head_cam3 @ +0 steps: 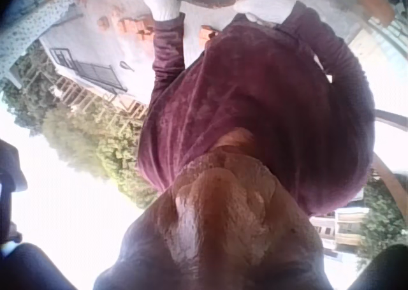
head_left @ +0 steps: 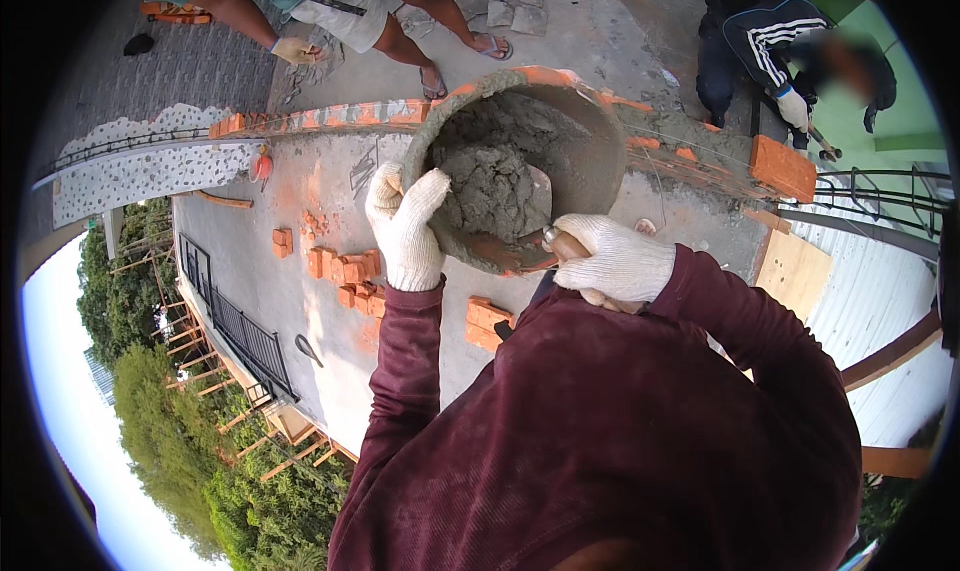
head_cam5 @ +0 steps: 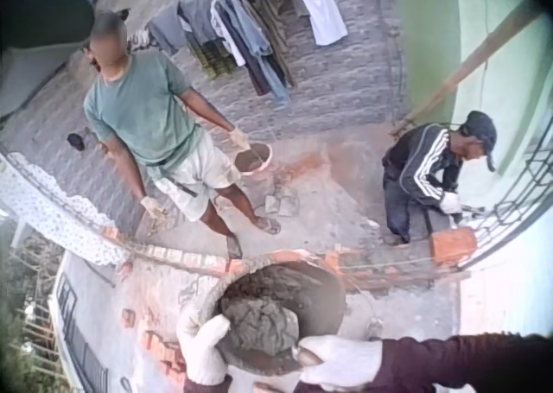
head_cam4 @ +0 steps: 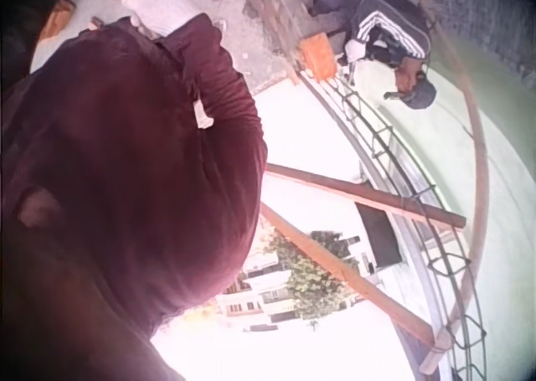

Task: The person scoops mortar from a bucket with a trowel and spreads it along a low brick wall. They place bricks onto the mortar, tap them into alignment, and continue the process along the wall.

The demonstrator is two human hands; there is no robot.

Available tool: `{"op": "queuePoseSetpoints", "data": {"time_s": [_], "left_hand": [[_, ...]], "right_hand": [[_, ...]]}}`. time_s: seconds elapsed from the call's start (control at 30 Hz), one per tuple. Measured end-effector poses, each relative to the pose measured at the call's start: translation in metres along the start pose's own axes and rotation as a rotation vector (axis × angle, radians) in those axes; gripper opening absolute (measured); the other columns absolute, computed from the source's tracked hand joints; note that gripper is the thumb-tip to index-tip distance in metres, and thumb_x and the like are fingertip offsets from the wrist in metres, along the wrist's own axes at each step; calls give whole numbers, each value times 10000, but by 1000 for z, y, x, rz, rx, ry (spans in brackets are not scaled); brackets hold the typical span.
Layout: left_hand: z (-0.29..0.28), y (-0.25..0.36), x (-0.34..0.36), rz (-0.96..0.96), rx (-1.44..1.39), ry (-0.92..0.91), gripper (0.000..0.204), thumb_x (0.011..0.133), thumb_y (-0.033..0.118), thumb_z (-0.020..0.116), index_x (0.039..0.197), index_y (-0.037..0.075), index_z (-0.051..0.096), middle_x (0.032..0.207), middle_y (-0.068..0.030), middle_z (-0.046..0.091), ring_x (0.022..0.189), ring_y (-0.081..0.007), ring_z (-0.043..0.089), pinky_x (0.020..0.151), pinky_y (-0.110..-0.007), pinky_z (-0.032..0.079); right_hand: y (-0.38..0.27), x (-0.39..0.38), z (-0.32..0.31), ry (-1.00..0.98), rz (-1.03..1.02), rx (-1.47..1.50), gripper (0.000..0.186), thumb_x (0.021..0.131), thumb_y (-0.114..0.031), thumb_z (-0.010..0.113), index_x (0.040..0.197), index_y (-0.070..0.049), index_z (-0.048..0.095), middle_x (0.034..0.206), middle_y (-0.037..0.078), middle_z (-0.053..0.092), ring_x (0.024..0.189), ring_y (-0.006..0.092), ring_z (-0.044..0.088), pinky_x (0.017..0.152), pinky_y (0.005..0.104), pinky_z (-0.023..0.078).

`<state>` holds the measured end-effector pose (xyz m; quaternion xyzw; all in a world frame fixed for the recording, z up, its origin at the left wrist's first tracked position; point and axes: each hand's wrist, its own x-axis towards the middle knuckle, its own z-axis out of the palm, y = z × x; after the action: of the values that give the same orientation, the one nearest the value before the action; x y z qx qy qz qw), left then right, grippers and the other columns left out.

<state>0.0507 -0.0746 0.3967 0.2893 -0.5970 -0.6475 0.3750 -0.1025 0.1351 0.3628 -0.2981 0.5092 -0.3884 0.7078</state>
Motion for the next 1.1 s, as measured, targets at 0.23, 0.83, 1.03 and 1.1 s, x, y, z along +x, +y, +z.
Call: {"op": "queuePoseSetpoints", "data": {"time_s": [0.23, 0.83, 1.03, 1.1], "left_hand": [[5, -80, -29, -173, -43, 92, 329, 902, 47, 775, 788, 127, 477, 794, 60, 553, 733, -38, 480, 692, -216, 411], [-38, -217, -96, -473, 52, 559, 329, 985, 200, 749, 781, 155, 496, 760, 79, 518, 669, -26, 453, 596, -218, 398], [-71, -229, -128, -498, 136, 613, 416, 974, 227, 766, 727, 168, 436, 750, 86, 482, 661, -34, 413, 597, -223, 380], [-79, -232, -140, -500, 151, 634, 424, 972, 222, 767, 724, 171, 428, 740, 90, 465, 660, -32, 404, 596, -222, 376]], "right_hand": [[154, 43, -50, -259, -66, 389, 428, 919, -329, 674, 1233, -73, 533, 718, 52, 614, 631, 142, 645, 576, 350, 539], [102, -6, -185, 166, 183, 40, 282, 911, -133, 673, 1118, 8, 543, 696, 21, 532, 477, 92, 501, 410, 255, 424], [87, 32, -241, 390, 189, -301, 304, 901, -105, 663, 1136, 22, 520, 770, 49, 560, 488, 116, 537, 411, 280, 457], [91, 61, -253, 452, 181, -555, 300, 865, -161, 676, 1045, 13, 513, 770, 145, 591, 558, 244, 646, 430, 383, 499]]}}
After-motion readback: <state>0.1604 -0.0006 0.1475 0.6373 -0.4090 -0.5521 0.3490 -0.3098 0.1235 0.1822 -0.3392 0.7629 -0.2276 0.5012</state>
